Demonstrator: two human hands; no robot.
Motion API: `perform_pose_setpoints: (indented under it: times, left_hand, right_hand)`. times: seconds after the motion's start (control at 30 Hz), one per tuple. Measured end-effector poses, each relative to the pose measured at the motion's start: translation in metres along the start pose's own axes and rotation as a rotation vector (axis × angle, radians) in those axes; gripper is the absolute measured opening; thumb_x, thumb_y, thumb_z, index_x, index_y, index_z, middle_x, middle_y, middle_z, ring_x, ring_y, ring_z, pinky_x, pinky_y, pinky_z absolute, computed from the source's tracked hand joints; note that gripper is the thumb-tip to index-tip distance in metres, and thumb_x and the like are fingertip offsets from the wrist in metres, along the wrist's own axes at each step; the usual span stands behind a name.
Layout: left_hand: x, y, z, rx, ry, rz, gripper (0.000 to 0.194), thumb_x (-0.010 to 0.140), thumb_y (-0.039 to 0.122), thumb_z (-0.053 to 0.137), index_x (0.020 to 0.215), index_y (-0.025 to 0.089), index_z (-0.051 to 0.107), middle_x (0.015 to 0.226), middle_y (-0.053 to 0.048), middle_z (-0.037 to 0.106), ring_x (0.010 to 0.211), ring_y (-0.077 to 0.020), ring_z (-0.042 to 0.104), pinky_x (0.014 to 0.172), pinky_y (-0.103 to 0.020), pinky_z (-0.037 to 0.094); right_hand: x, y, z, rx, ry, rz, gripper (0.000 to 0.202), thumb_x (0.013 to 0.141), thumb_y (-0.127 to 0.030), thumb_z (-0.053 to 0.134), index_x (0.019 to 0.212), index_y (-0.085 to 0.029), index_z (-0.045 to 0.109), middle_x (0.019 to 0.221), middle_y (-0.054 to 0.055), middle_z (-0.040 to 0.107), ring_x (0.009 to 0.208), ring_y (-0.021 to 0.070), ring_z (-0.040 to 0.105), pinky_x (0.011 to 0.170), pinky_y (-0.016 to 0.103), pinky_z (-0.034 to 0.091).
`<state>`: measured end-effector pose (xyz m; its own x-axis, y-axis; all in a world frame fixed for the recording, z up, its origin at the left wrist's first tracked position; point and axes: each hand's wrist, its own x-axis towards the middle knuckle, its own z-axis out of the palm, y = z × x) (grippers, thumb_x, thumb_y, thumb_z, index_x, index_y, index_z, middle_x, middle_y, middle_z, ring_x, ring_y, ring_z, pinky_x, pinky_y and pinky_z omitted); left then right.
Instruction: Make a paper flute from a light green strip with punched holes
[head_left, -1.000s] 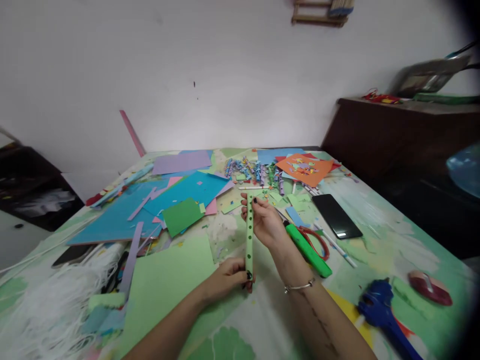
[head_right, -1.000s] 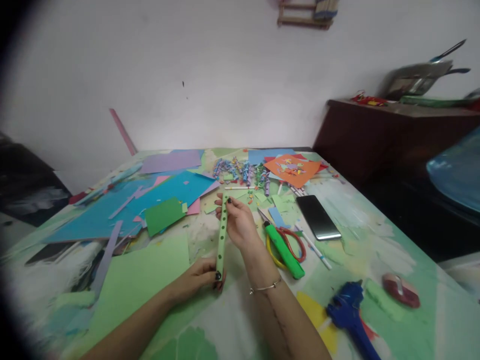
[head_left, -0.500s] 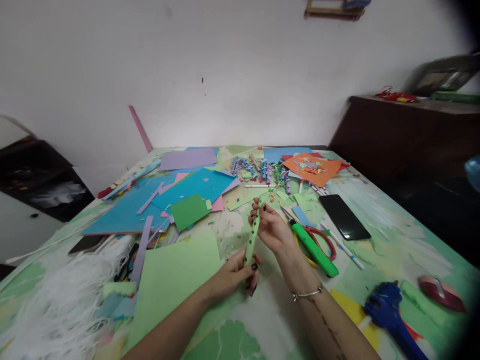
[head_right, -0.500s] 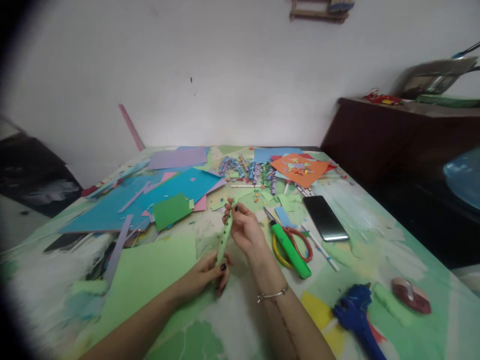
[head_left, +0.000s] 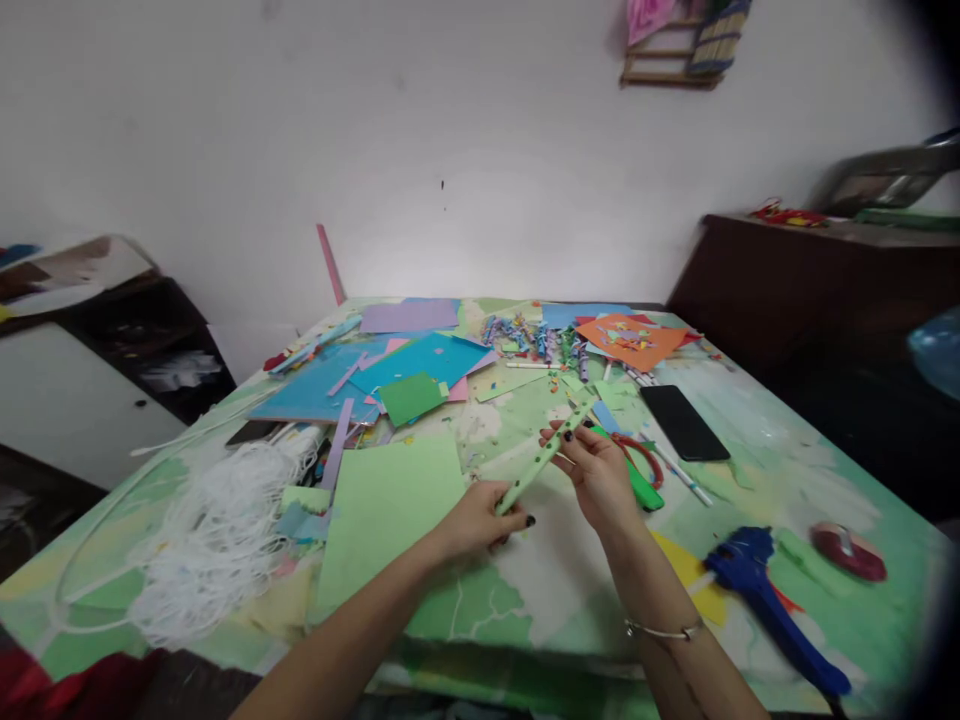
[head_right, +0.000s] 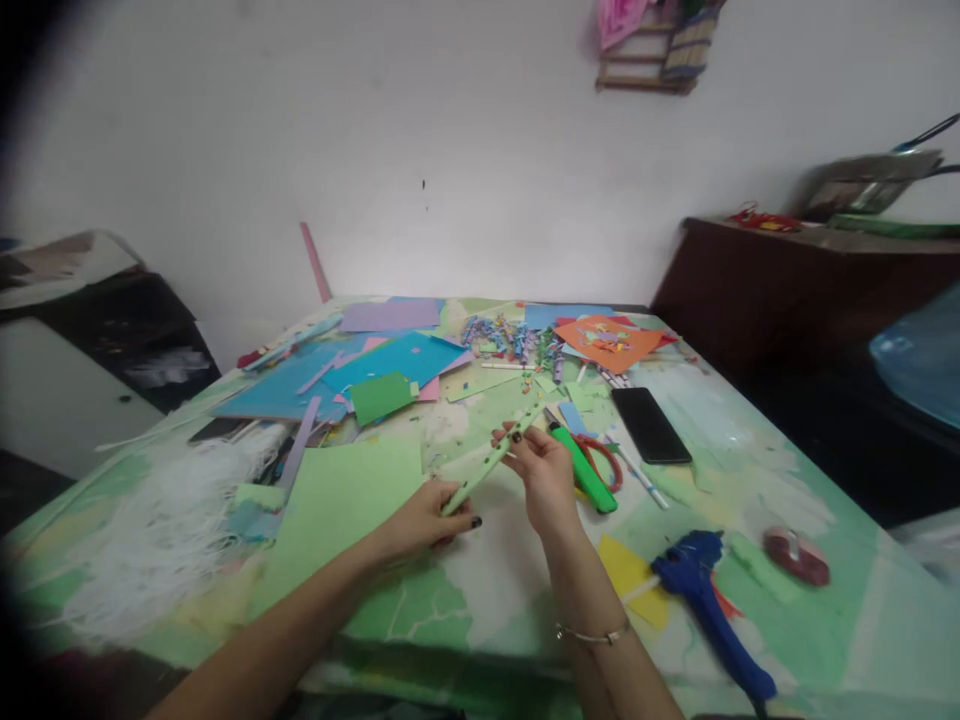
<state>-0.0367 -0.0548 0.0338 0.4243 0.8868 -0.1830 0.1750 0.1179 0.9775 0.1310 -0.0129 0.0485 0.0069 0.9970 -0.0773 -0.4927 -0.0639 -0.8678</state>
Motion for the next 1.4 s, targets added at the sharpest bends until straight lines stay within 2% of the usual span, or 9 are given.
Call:
perform_pose_setpoints:
  times: [0.3, 0.57, 0.73, 0.83, 0.93, 1.03, 1.1, 1.27, 1.4]
  left_hand:
    - [-0.046, -0.014, 0.0, 0.3, 0.058, -0.032, 0.02, 0.083, 0.035, 0.047, 0.071, 0.02, 0.041, 0.042, 0.01, 0.04, 0.035, -0.0086, 0.041, 0.042, -0.02, 0.032]
    - [-0.059, -0.015, -0.013, 0.514, 0.007, -0.033, 0.021, 0.085, 0.032, 0.041, 0.07, 0.019, 0.044, 0.049, 0.007, 0.044, 0.045, -0.0109, 0.045, 0.052, -0.022, 0.035]
    - [-0.066, -0.029, -0.033, 0.85, 0.322, 0.054, 0.034, 0.09, 0.035, 0.03, 0.063, 0.019, 0.043, 0.062, -0.003, 0.054, 0.062, -0.0177, 0.053, 0.062, -0.029, 0.042]
    - [-0.078, -0.045, -0.039, 1.119, 0.506, 0.079, 0.027, 0.087, 0.033, 0.04, 0.089, 0.014, 0.058, 0.104, -0.017, 0.062, 0.103, -0.0293, 0.054, 0.086, -0.041, 0.042]
    - [-0.091, -0.061, -0.032, 1.358, 0.725, -0.135, 0.043, 0.082, 0.037, 0.05, 0.116, 0.011, 0.057, 0.137, -0.022, 0.043, 0.132, -0.0429, 0.025, 0.098, -0.062, 0.026]
    - [-0.1, -0.068, -0.021, 1.367, 0.894, -0.353, 0.06, 0.08, 0.051, 0.049, 0.126, 0.012, 0.053, 0.142, -0.023, 0.036, 0.131, -0.0489, 0.02, 0.094, -0.07, 0.023]
    - [-0.103, -0.071, -0.017, 1.339, 0.969, -0.395, 0.067, 0.078, 0.056, 0.05, 0.127, 0.01, 0.051, 0.141, -0.024, 0.037, 0.129, -0.0497, 0.024, 0.094, -0.07, 0.024]
    - [-0.107, -0.079, -0.018, 1.322, 0.956, -0.131, 0.053, 0.08, 0.05, 0.053, 0.118, 0.013, 0.058, 0.133, -0.019, 0.048, 0.13, -0.047, 0.026, 0.097, -0.07, 0.023]
    - [-0.106, -0.08, -0.02, 1.204, 0.872, 0.211, 0.036, 0.083, 0.038, 0.055, 0.112, 0.015, 0.058, 0.129, -0.016, 0.051, 0.129, -0.035, 0.036, 0.102, -0.056, 0.035]
  right_hand:
    - [-0.024, 0.019, 0.002, 0.038, 0.078, 0.038, 0.041, 0.054, -0.036, 0.081, 0.087, -0.014, 0.068, 0.078, 0.007, 0.071, 0.074, 0.019, 0.066, 0.073, 0.034, 0.053]
    - [-0.036, 0.025, 0.008, 0.042, 0.093, 0.062, 0.042, 0.056, -0.035, 0.078, 0.09, -0.012, 0.066, 0.077, 0.008, 0.07, 0.07, 0.0182, 0.064, 0.065, 0.031, 0.051]
    - [-0.038, 0.014, -0.006, -0.033, 0.183, 0.032, 0.036, 0.065, -0.036, 0.068, 0.094, -0.015, 0.062, 0.071, 0.0, 0.062, 0.064, 0.0107, 0.059, 0.061, 0.022, 0.048]
    - [-0.036, 0.011, -0.009, -0.166, 0.15, 0.065, 0.032, 0.072, -0.038, 0.058, 0.095, -0.016, 0.059, 0.068, -0.003, 0.056, 0.056, 0.0091, 0.056, 0.055, 0.022, 0.047]
    - [-0.034, 0.021, 0.001, -0.344, 0.023, 0.161, 0.025, 0.071, -0.036, 0.056, 0.087, -0.016, 0.058, 0.072, 0.0, 0.058, 0.049, 0.0104, 0.055, 0.044, 0.024, 0.042]
    - [-0.029, 0.039, 0.02, -0.55, -0.117, 0.233, 0.017, 0.068, -0.031, 0.059, 0.077, -0.016, 0.059, 0.056, -0.003, 0.053, 0.037, 0.0104, 0.046, 0.037, 0.023, 0.032]
    - [-0.025, 0.05, 0.034, -0.682, -0.17, 0.232, 0.012, 0.063, -0.026, 0.063, 0.069, -0.017, 0.059, 0.049, -0.005, 0.048, 0.039, 0.01, 0.043, 0.04, 0.022, 0.029]
    - [-0.013, 0.062, 0.054, -0.87, -0.158, 0.136, 0.02, 0.05, -0.02, 0.072, 0.062, -0.017, 0.056, 0.06, -0.002, 0.055, 0.059, 0.0128, 0.049, 0.051, 0.022, 0.031]
    - [-0.006, 0.056, 0.045, -0.846, -0.132, 0.131, 0.017, 0.054, -0.022, 0.071, 0.067, -0.016, 0.061, 0.062, 0.0, 0.06, 0.061, 0.0148, 0.054, 0.053, 0.023, 0.036]
